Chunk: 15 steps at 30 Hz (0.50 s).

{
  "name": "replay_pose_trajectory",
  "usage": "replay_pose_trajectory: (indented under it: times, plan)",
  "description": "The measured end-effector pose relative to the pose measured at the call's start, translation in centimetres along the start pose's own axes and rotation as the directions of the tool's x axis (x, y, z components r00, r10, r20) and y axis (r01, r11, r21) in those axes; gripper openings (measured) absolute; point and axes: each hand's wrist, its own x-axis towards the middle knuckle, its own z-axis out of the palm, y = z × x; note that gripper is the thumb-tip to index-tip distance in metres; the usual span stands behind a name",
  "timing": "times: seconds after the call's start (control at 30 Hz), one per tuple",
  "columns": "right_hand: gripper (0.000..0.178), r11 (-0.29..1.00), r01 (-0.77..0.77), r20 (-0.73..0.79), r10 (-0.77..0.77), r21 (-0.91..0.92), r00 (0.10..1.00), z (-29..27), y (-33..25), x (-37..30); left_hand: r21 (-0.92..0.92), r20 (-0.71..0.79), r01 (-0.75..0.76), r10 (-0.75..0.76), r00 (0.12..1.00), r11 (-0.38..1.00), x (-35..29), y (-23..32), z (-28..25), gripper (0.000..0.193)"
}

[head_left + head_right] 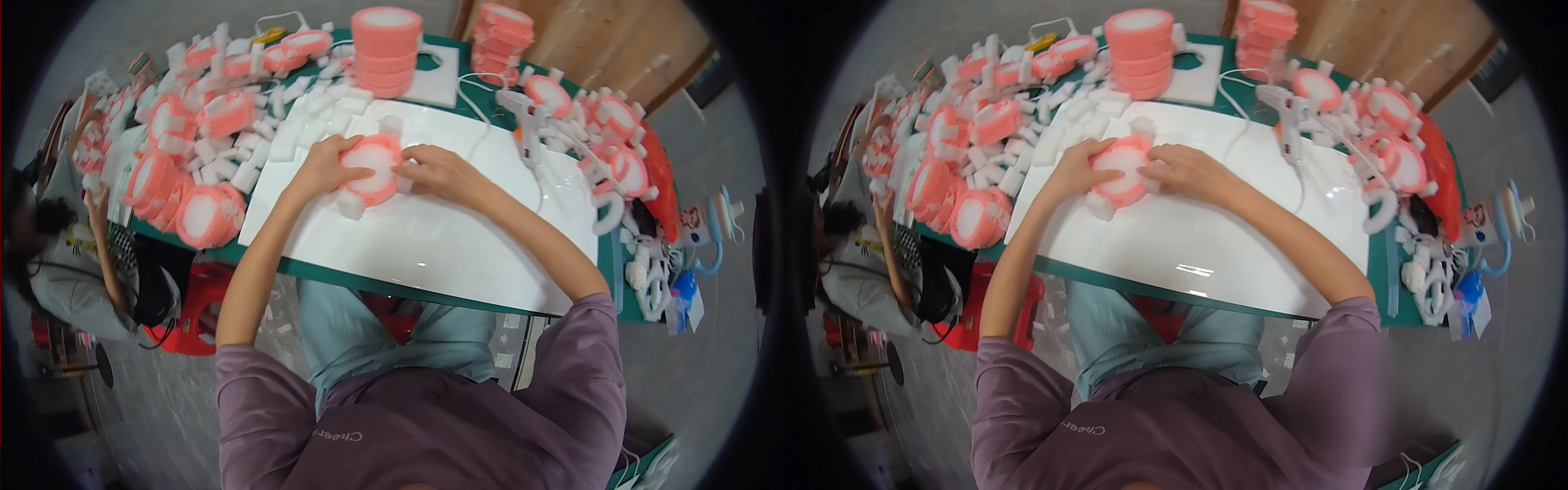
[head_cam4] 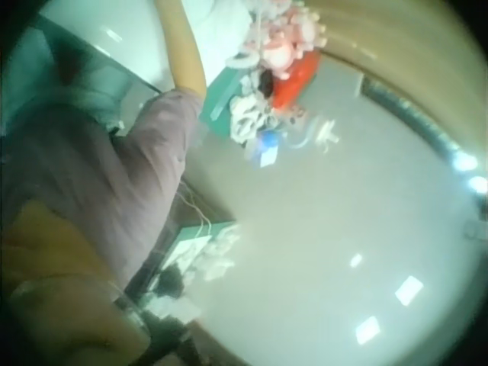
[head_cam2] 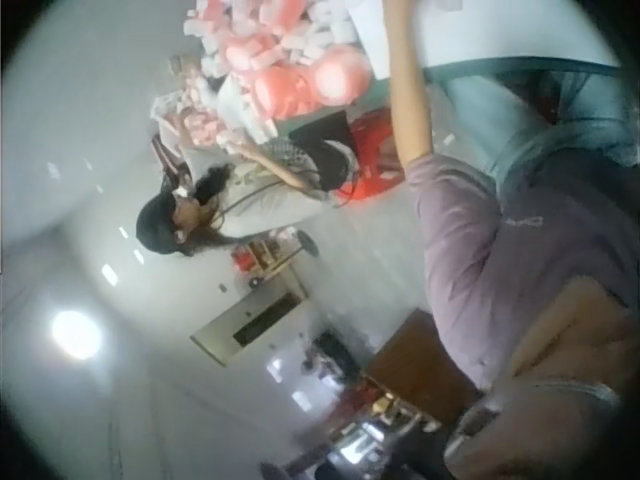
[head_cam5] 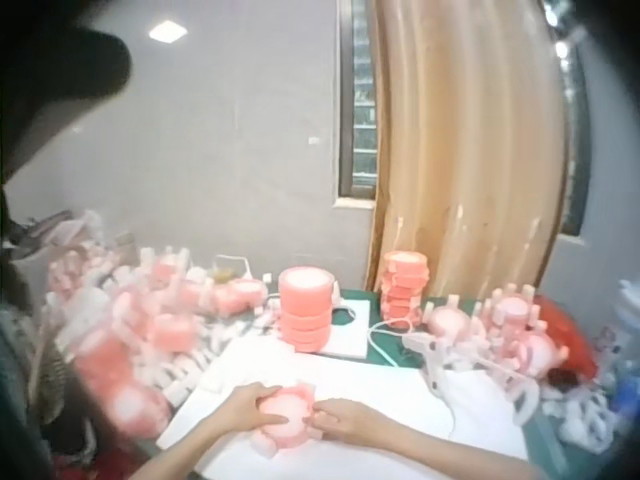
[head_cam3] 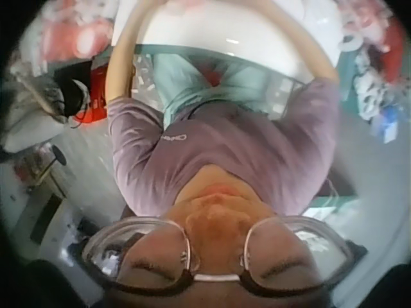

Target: Apply glue to foam rings and attach small foam blocks to assemble products.

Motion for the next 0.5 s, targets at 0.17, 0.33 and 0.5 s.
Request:
replay_pose_trajectory:
  times: [0.17,0.33,0.5]
  plan:
    - [0.048,0.968,-0.074,0.049,0.088,-0.238,0.995,-2.9,-4.5,-0.4,0.036,0.033,-0.122,0.121,0.992,0.992,0.0,-1.9,-0.3,0.065]
    - [0.043,0.945,-0.226,-0.339,0.136,-0.239,0.931,-14.7,-14.8,-4.7,-0.131,-0.124,-0.102,0.085,0.989,0.986,-0.4,-0.9,-0.1,0.048]
    - [0.009,0.559,-0.719,-0.651,0.372,-0.412,0.662,-23.9,-16.7,-11.5,-0.012,-0.318,-0.194,0.180,0.931,0.981,-2.1,1.7,-3.1,0.031]
